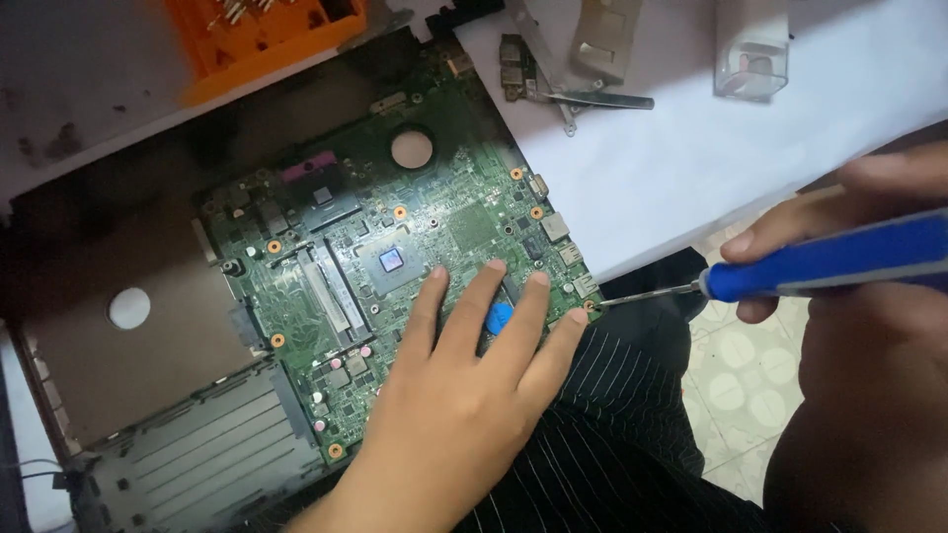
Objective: Disassembling internal laptop components by removing screws and repositioning a metal bracket using a screwdriver.
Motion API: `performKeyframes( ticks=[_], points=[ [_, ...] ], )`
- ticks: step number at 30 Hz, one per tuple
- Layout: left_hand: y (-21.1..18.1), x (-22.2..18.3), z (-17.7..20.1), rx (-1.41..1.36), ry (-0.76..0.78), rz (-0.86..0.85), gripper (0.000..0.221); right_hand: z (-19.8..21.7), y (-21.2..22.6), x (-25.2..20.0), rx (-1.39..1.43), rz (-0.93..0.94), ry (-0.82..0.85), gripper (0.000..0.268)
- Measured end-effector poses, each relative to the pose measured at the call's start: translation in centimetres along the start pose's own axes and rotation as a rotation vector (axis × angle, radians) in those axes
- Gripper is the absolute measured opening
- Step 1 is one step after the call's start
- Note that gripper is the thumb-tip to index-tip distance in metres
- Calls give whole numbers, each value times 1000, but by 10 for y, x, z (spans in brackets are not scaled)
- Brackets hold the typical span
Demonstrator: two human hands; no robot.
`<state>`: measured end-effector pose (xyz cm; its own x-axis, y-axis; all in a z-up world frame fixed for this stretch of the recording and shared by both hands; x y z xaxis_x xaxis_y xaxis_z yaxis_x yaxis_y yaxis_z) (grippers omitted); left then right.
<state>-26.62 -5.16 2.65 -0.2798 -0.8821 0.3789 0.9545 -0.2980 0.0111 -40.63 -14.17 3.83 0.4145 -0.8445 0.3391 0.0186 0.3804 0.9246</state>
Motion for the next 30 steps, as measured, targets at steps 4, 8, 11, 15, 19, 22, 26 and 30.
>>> performKeyframes(
  ticks=[4,8,11,15,19,22,26,30],
  points=[
    [0,-1,-1,-15,0,0,33,-3,3,-1,-26,-22,-34,29],
    [0,-1,0,3,-26,4,28,-1,-1,-1,25,-18,-8,33],
    [0,-1,1,2,-33,2,28,-2,-1,-1,-21,-4,-5,36],
    [0,-1,2,-7,-53,4,26,-6,3,-1,-29,3,-28,43],
    [0,-2,0,-25,-28,1,29,-1,3,1,-21,53,-30,49],
    [0,-1,0,-35,-30,4,29,-5,-3,1,164,50,172,64],
    [1,-2,4,-26,-70,4,26,-21,23,14,-9,114,319,41],
    [1,-3,1,-49,-55,3,28,-33,37,16,-185,133,417,31]
  ],
)
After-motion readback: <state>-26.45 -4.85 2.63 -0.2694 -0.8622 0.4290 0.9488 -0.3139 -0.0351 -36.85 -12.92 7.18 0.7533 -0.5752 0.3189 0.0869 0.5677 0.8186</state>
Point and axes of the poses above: each hand's wrist, its own x-axis towards the middle knuckle, its own z-axis out of the back of the hand, y = z × x, the point moved 8 cm from there along x, towards the middle knuckle, and after that the axes turned 9 degrees about x, right-handed, at the moved point
